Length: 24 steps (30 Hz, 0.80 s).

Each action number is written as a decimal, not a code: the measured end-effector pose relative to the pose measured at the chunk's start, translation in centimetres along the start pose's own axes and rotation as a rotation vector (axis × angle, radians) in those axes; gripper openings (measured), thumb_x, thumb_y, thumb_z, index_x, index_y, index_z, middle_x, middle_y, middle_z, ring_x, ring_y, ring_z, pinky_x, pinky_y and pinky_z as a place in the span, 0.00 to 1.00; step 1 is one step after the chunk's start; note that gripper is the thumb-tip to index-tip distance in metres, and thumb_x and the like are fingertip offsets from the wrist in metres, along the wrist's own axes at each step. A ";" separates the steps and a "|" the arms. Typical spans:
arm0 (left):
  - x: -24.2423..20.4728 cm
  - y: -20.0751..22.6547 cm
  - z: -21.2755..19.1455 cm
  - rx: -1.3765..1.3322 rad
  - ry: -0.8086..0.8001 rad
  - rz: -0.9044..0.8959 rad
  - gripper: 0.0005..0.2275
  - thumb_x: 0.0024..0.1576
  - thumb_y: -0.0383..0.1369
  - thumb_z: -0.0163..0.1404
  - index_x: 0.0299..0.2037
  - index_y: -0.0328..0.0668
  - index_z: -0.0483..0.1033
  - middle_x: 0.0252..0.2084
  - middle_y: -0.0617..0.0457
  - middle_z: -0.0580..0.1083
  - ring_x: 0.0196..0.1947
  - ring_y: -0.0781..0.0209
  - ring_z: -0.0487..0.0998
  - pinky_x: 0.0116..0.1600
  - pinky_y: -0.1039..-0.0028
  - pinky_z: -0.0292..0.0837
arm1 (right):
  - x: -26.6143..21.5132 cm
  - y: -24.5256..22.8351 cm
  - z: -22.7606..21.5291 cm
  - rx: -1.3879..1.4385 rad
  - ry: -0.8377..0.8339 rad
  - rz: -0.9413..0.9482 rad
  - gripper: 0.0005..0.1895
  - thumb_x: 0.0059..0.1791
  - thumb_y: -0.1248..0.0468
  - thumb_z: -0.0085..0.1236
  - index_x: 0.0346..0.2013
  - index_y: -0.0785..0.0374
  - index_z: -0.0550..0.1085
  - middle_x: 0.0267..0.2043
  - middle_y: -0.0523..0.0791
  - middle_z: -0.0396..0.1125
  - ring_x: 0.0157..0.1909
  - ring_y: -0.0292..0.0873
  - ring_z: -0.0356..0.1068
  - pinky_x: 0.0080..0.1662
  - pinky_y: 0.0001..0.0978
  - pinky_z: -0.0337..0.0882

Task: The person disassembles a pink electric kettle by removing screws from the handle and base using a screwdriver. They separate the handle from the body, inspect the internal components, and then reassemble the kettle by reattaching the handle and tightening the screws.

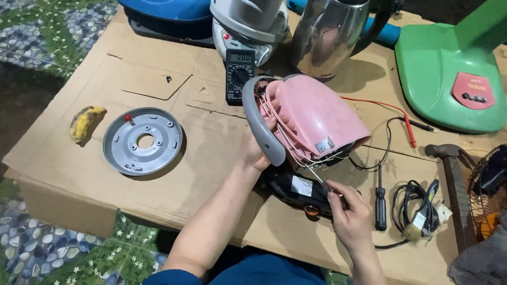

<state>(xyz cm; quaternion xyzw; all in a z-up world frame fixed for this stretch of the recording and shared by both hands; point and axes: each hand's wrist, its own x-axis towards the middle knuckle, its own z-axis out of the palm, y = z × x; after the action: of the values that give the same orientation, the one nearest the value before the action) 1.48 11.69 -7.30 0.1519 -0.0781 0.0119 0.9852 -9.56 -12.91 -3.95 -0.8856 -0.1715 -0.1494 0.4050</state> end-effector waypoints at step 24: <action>-3.7 -2.9 1.6 0.176 0.188 0.015 0.29 0.46 0.17 0.62 0.59 0.37 0.66 0.44 0.40 0.78 0.40 0.46 0.84 0.44 0.50 0.84 | -0.4 -3.5 -1.4 0.025 0.153 0.134 0.11 0.50 0.72 0.58 0.47 0.68 0.81 0.47 0.51 0.77 0.47 0.43 0.76 0.52 0.32 0.74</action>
<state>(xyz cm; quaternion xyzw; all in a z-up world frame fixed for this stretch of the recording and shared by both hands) -2.32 8.46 -7.25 0.2354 0.0148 0.0403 0.9709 -11.59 -11.86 -0.89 -0.8760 -0.0824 -0.1871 0.4368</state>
